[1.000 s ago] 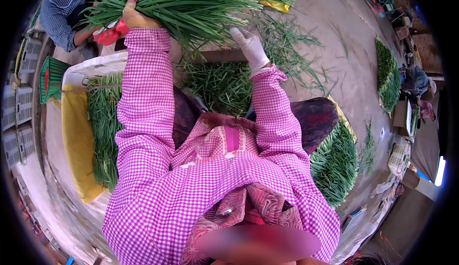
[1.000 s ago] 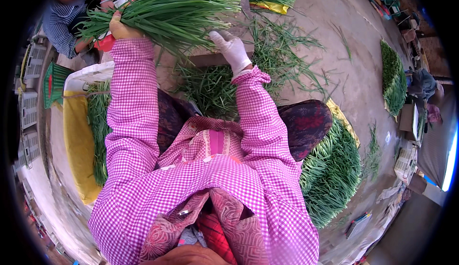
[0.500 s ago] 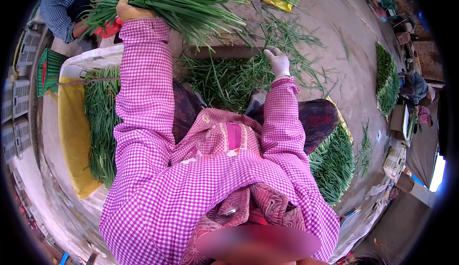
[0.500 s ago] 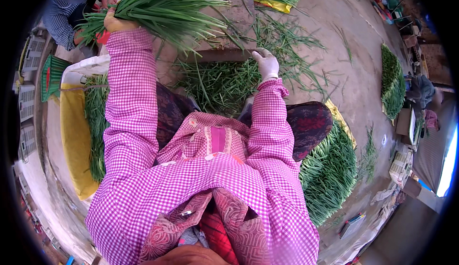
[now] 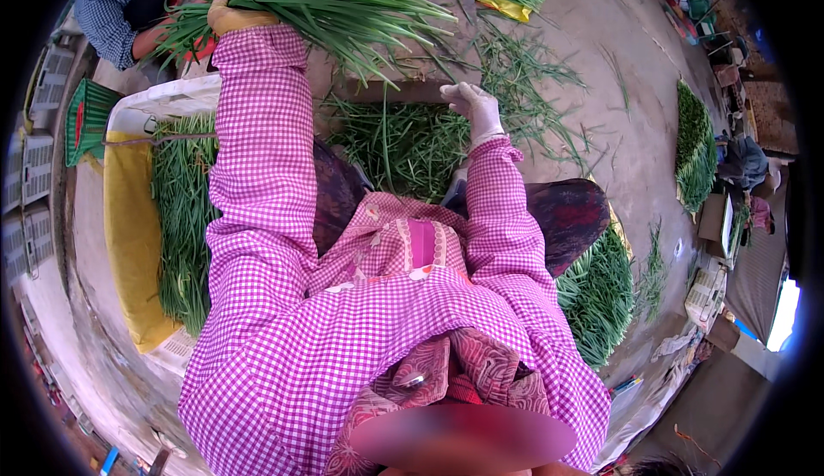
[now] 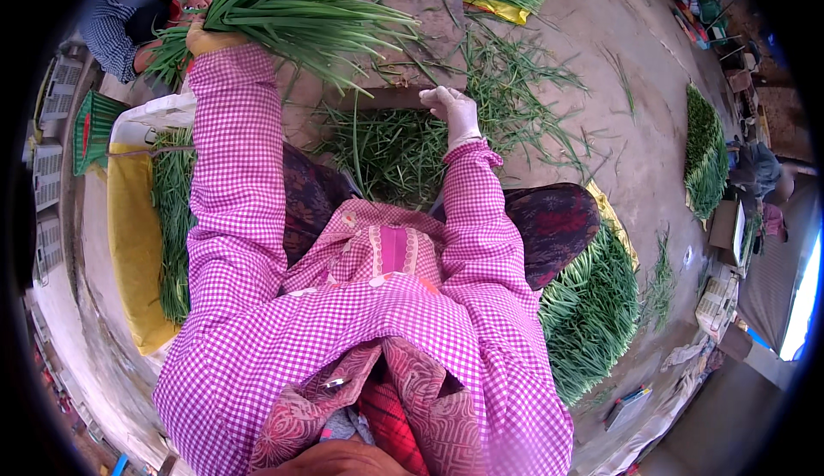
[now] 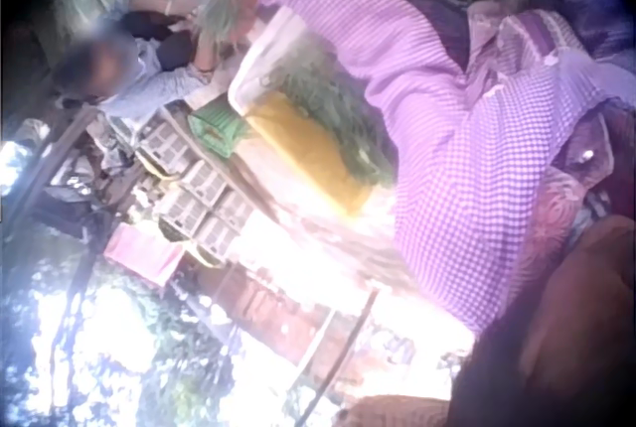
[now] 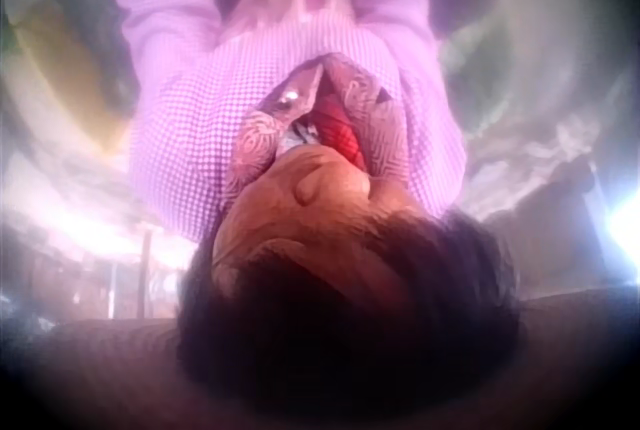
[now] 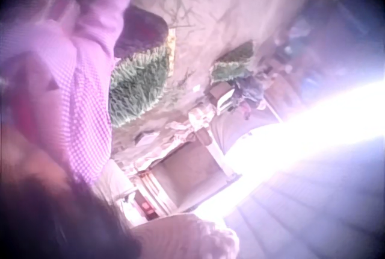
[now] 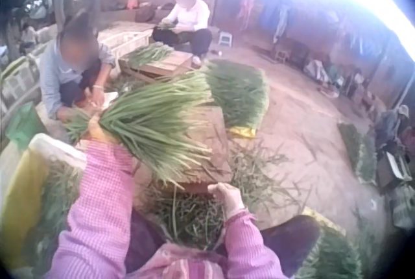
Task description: The person sorts bunches of green onions by hand, pulling individual stalks from a bundle, cleaning them of loose debris, and placing the organized bunches into a plastic crate.
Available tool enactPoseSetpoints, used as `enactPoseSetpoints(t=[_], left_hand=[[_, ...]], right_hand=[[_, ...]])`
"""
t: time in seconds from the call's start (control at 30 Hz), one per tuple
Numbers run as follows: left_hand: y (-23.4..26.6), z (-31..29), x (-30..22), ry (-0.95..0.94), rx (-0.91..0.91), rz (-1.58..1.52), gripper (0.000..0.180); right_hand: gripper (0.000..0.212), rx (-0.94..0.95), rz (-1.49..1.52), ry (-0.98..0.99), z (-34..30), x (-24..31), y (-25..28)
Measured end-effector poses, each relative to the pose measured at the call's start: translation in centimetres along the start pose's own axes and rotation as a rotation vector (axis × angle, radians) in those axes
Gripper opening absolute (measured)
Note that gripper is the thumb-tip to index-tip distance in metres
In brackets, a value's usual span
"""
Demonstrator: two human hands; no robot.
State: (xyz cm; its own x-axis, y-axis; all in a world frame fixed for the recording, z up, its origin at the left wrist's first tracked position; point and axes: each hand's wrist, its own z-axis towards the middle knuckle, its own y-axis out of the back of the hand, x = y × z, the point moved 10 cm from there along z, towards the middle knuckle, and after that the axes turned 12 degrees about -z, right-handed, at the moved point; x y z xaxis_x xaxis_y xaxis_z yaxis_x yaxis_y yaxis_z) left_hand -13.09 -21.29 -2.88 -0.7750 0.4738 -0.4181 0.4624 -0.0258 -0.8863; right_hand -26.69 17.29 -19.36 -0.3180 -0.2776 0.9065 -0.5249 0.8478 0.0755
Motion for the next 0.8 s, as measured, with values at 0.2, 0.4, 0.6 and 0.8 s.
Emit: enactPoseSetpoints(t=[0.2,0.4,0.6,0.8], left_hand=[[0.9,1.4,-0.3,-0.002,0.001,-0.083,0.040],[0.8,1.7,-0.2,-0.001,-0.003,-0.084,0.038],[-0.1,1.3,0.3,0.093,0.016,-0.198,0.038],[-0.3,1.2,1.2,0.044,0.076,-0.075,0.035]], right_hand=[[0.059,0.777,0.471,-0.065,-6.8,2.8,-15.4],[0.029,0.444,0.398,0.177,-3.7,2.1,-10.9],[0.019,-0.151,0.228,0.024,0.3,-2.3,2.9],[0.030,-0.082,0.145,0.382,-2.6,11.0,0.8]])
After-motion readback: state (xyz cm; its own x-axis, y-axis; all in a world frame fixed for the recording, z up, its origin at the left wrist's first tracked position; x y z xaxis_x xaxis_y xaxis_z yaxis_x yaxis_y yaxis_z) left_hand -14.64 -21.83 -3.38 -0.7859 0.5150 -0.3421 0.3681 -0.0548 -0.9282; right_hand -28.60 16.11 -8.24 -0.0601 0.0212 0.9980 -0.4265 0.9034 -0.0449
